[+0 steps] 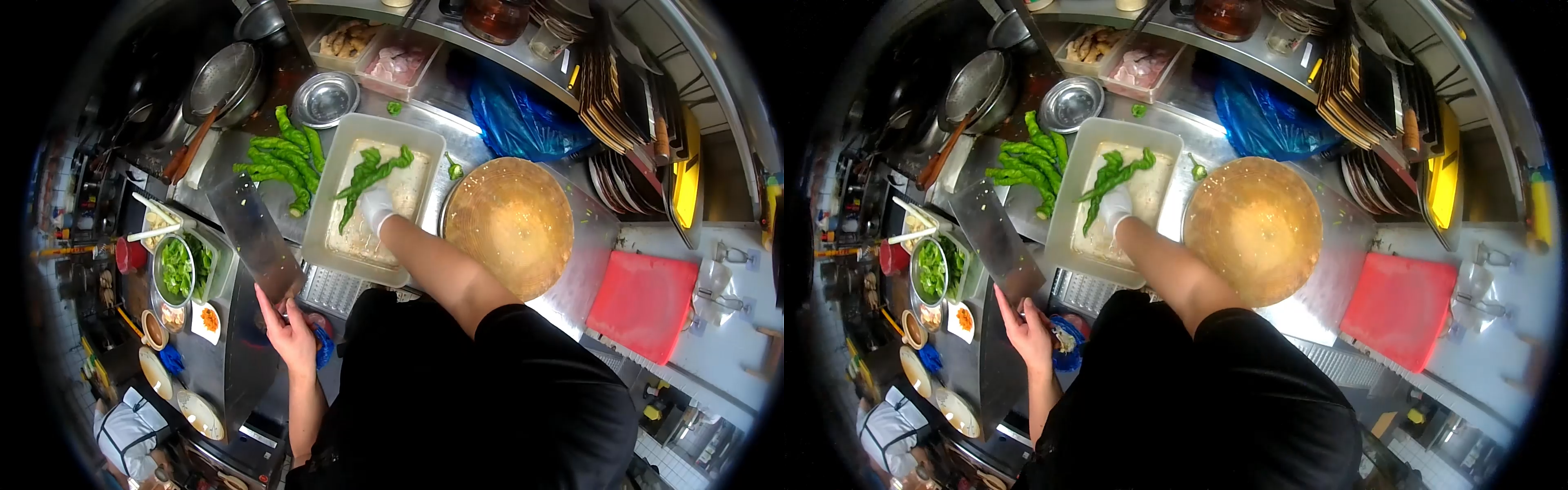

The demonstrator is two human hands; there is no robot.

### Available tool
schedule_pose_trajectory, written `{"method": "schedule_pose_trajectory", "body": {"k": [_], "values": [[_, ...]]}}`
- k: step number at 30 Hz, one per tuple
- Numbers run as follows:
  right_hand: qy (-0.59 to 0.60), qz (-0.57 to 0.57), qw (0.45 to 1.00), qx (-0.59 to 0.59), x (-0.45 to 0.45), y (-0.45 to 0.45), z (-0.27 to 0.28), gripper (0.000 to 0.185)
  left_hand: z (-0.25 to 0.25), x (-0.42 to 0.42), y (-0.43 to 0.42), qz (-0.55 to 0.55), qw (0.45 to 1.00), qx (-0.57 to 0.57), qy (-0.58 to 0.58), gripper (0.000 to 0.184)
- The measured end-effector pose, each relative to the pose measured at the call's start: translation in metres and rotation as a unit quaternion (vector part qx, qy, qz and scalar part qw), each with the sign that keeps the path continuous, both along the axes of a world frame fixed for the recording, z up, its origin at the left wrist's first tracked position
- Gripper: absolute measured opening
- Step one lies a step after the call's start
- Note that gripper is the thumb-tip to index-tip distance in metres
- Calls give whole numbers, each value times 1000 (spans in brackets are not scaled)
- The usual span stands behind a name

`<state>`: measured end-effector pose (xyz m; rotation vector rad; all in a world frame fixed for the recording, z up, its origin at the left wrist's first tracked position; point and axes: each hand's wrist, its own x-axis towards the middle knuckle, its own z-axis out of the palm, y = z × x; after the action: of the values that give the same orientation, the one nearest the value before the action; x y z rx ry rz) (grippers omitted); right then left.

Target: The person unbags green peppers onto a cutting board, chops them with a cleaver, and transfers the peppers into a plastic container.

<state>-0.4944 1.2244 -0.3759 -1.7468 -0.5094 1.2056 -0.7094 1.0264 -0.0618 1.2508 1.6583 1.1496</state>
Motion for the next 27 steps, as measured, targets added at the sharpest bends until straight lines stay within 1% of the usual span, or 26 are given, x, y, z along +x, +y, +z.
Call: {"method": "schedule_pose_trajectory", "body": {"k": [1, 2, 4, 5, 8, 9, 10, 11, 12, 13, 14, 15, 16, 17, 18, 19, 20, 21, 22, 24, 26, 27], "values": [[-45, -20, 999, 19, 14, 2, 25, 18, -1, -1, 2, -5, 1000, -1, 7, 73], [-47, -23, 999, 1, 24, -5, 74, 18, -1, -2, 4, -12, 1000, -2, 14, 73], [-50, -28, 998, -35, 47, -21, 190, 19, 5, 2, 8, -25, 1000, -10, 0, 73], [-78, -55, 995, -41, 48, -17, 164, 28, 6, 6, 10, -33, 999, -14, -8, 72], [-95, -47, 991, 78, 48, -22, 152, 36, -9, 10, 17, -46, 999, -21, 16, 72], [-104, -45, 987, 116, 52, -29, 151, 41, -3, 17, 19, -52, 997, -50, 0, 72], [-113, -41, 981, 153, 61, -41, 168, 47, 1, 25, 20, -68, 997, -36, -8, 74], [-67, -44, 974, 213, 72, -58, 185, 48, 6, 34, 21, -84, 996, -33, -15, 74], [-19, -44, 961, 272, 89, -77, 227, 50, 9, 42, 20, -97, 995, -31, -21, 74], [-131, -38, 952, 275, 116, -92, 236, 48, 6, 47, 18, -146, 989, -21, 0, 74], [-219, -59, 935, 274, 138, -111, 267, 46, 2, 49, 18, -195, 980, -9, 22, 74], [-304, -66, 926, 213, 162, -130, 295, 45, 1, 52, 18, -243, 969, 4, 46, 74], [-371, -99, 903, 195, 186, -146, 296, 45, 14, 69, 19, -289, 950, 41, 106, 75], [-371, -93, 906, 181, 214, -165, 302, 44, 26, 88, 21, -352, 922, 88, 132, 75], [-393, -150, 887, 193, 242, -181, 272, 46, 34, 106, 23, -413, 887, 134, 157, 75], [-366, -192, 892, 182, 260, -200, 274, 47, 31, 124, 24, -456, 863, 148, 160, 74], [-404, -208, 882, 126, 277, -221, 277, 49, 25, 142, 24, -498, 836, 162, 163, 73], [-402, -224, 883, 92, 291, -243, 283, 51, 17, 159, 21, -523, 813, 169, 195, 71], [-411, -242, 876, 68, 309, -264, 266, 56, 7, 176, 17, -546, 787, 176, 227, 69], [-398, -276, 874, 36, 329, -305, 257, 59, -16, 207, 8, -588, 710, 201, 330, 67], [-381, -314, 869, 9, 344, -344, 234, 61, -40, 228, 1, -612, 668, 229, 356, 63], [-364, -326, 873, -8, 353, -365, 213, 64, -50, 234, -2, -619, 657, 229, 364, 62]]}}
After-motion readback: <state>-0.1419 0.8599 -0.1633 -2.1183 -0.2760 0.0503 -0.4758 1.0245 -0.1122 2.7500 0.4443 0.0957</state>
